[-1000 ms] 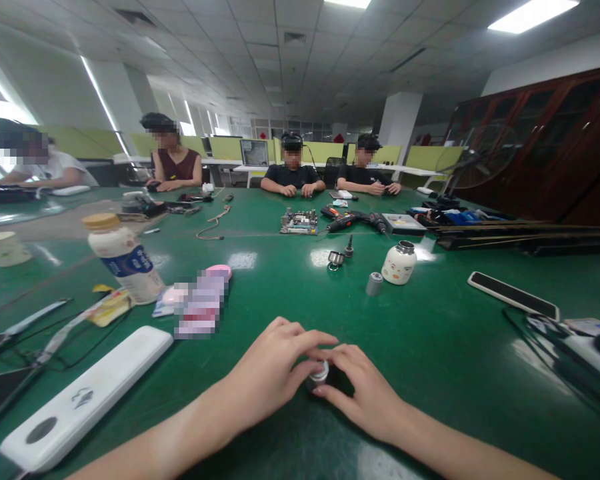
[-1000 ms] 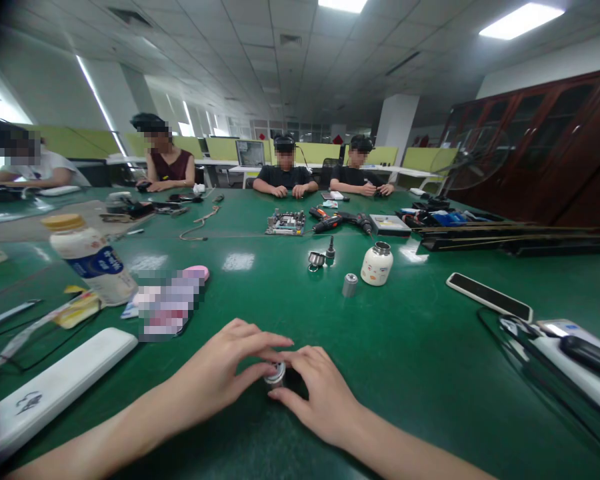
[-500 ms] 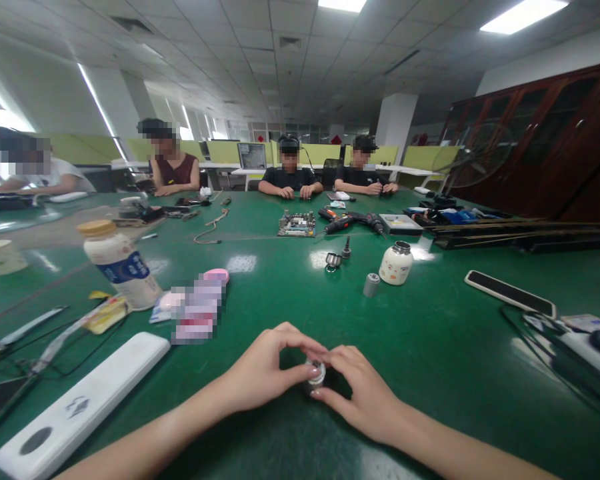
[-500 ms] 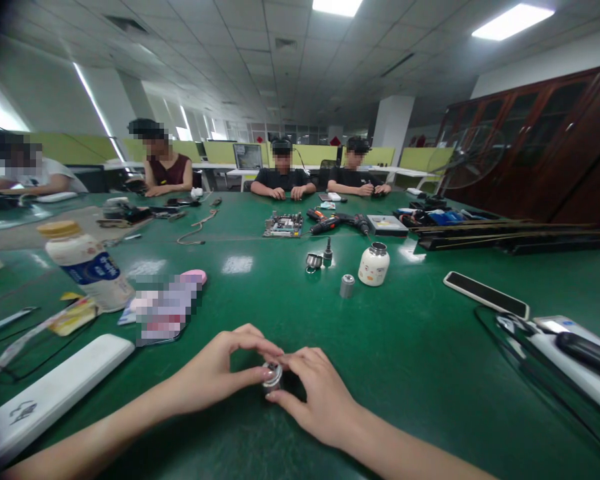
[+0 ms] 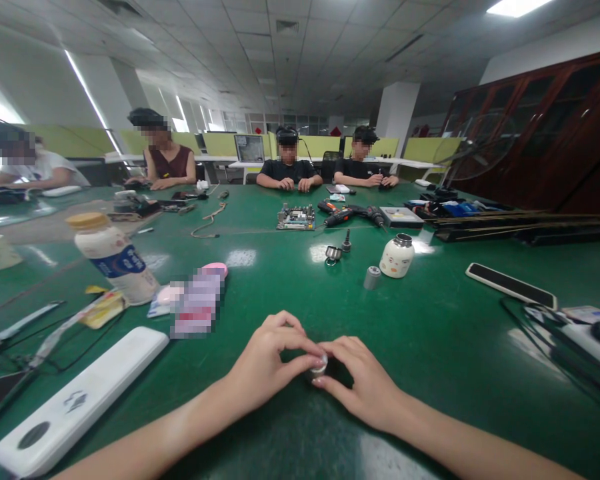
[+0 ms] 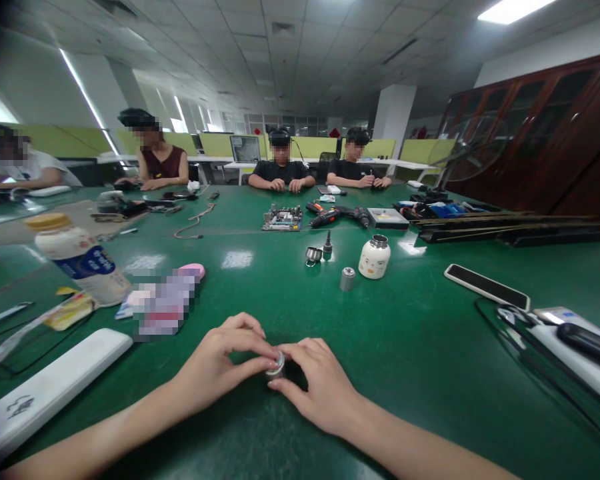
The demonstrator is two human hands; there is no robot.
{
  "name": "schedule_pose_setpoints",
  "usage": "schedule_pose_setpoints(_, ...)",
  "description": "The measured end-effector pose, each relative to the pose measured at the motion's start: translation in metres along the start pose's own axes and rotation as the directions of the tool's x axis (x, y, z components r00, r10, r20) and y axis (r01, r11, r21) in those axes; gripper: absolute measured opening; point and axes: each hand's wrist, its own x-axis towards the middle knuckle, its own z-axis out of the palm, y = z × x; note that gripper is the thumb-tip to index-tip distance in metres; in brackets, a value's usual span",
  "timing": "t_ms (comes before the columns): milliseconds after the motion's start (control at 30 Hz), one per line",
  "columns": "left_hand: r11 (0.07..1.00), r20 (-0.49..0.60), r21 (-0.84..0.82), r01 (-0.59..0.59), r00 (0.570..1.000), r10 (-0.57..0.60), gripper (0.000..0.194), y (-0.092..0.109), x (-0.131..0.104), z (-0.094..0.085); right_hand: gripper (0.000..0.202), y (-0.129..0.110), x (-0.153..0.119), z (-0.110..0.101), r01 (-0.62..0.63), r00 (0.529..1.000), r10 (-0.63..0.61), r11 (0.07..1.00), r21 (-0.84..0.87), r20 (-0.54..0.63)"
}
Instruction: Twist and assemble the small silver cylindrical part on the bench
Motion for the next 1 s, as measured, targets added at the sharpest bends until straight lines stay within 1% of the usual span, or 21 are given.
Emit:
schedule_pose_setpoints(133, 0.999, -0.068, -0.019, 0.049, 0.996, -0.051, 0.024, -0.001, 0.002, -0.006, 0.030, 0.000, 0.000, 0.000, 0.000, 1.000, 0.000, 1.000, -0.004, 0.003)
schedule_pose_setpoints(200, 0.997, -0.106, -0.011, 0.072, 0.992, -0.073, 0.024, -0.012, 0.006, -0.011, 0.031, 0.000, 0.000, -0.001, -0.012, 1.000, 0.012, 1.000, -0.004, 0.020)
schedule_pose_setpoints(233, 0.996, -0.107, 0.011, 0.090, 0.990, -0.088, 0.022, -0.020, 0.008, -0.012, 0.031, -0.001, 0.000, -0.002, -0.016, 0.999, 0.016, 1.000, -0.004, 0.029)
schedule_pose_setpoints(300, 0.988, -0.059, 0.071, 0.139, 0.989, -0.135, 0.019, -0.042, 0.011, -0.014, 0.031, -0.002, 0.000, -0.003, -0.024, 0.999, 0.024, 1.000, -0.003, 0.041)
schedule_pose_setpoints(367, 0.979, 0.012, 0.069, 0.194, 0.981, -0.195, 0.016, -0.064, 0.012, -0.012, 0.032, -0.003, 0.000, -0.004, -0.033, 0.998, 0.034, 0.999, -0.001, 0.045)
schedule_pose_setpoints(400, 0.977, 0.040, 0.049, 0.209, 0.977, -0.211, 0.011, -0.073, 0.012, -0.010, 0.032, -0.003, -0.001, -0.004, -0.036, 0.998, 0.036, 0.999, -0.001, 0.046)
schedule_pose_setpoints(433, 0.975, 0.071, 0.051, 0.217, 0.973, -0.220, 0.009, -0.079, 0.012, -0.009, 0.032, -0.003, -0.001, -0.005, -0.037, 0.998, 0.037, 0.999, -0.001, 0.049)
schedule_pose_setpoints(500, 0.972, 0.073, 0.063, 0.228, 0.970, -0.232, 0.007, -0.083, 0.011, -0.006, 0.032, -0.003, -0.001, -0.005, -0.033, 0.998, 0.033, 0.999, -0.004, 0.052)
schedule_pose_setpoints(567, 0.973, 0.024, 0.026, 0.229, 0.973, -0.229, 0.009, -0.075, 0.011, -0.005, 0.031, -0.002, -0.001, -0.005, -0.027, 0.998, 0.027, 1.000, -0.007, 0.051)
schedule_pose_setpoints(667, 0.975, -0.068, -0.133, 0.180, 0.979, -0.190, 0.013, -0.049, 0.012, -0.007, 0.032, -0.001, -0.001, -0.004, -0.013, 0.999, 0.014, 1.000, -0.010, 0.046)
schedule_pose_setpoints(700, 0.976, -0.078, -0.157, 0.148, 0.984, -0.162, 0.013, -0.039, 0.012, -0.008, 0.031, 0.000, -0.001, -0.003, -0.009, 0.999, 0.010, 1.000, -0.011, 0.043)
schedule_pose_setpoints(767, 0.985, -0.047, -0.144, 0.098, 0.993, -0.106, 0.014, -0.022, 0.011, -0.009, 0.031, 0.000, -0.001, -0.003, 0.003, 0.999, -0.002, 1.000, -0.014, 0.035)
schedule_pose_setpoints(833, 0.991, 0.006, -0.113, 0.071, 0.997, -0.071, 0.017, -0.012, 0.010, -0.009, 0.031, 0.001, -0.001, -0.002, 0.016, 1.000, -0.015, 1.000, -0.015, 0.027)
schedule_pose_setpoints(900, 0.993, 0.048, -0.092, 0.071, 0.997, -0.067, 0.021, -0.009, 0.009, -0.008, 0.032, 0.001, -0.001, -0.002, 0.025, 0.999, -0.025, 1.000, -0.013, 0.025)
schedule_pose_setpoints(1000, 0.993, 0.080, -0.087, 0.084, 0.994, -0.078, 0.024, -0.011, 0.007, -0.005, 0.033, 0.001, -0.001, -0.002, 0.025, 0.999, -0.024, 1.000, -0.011, 0.029)
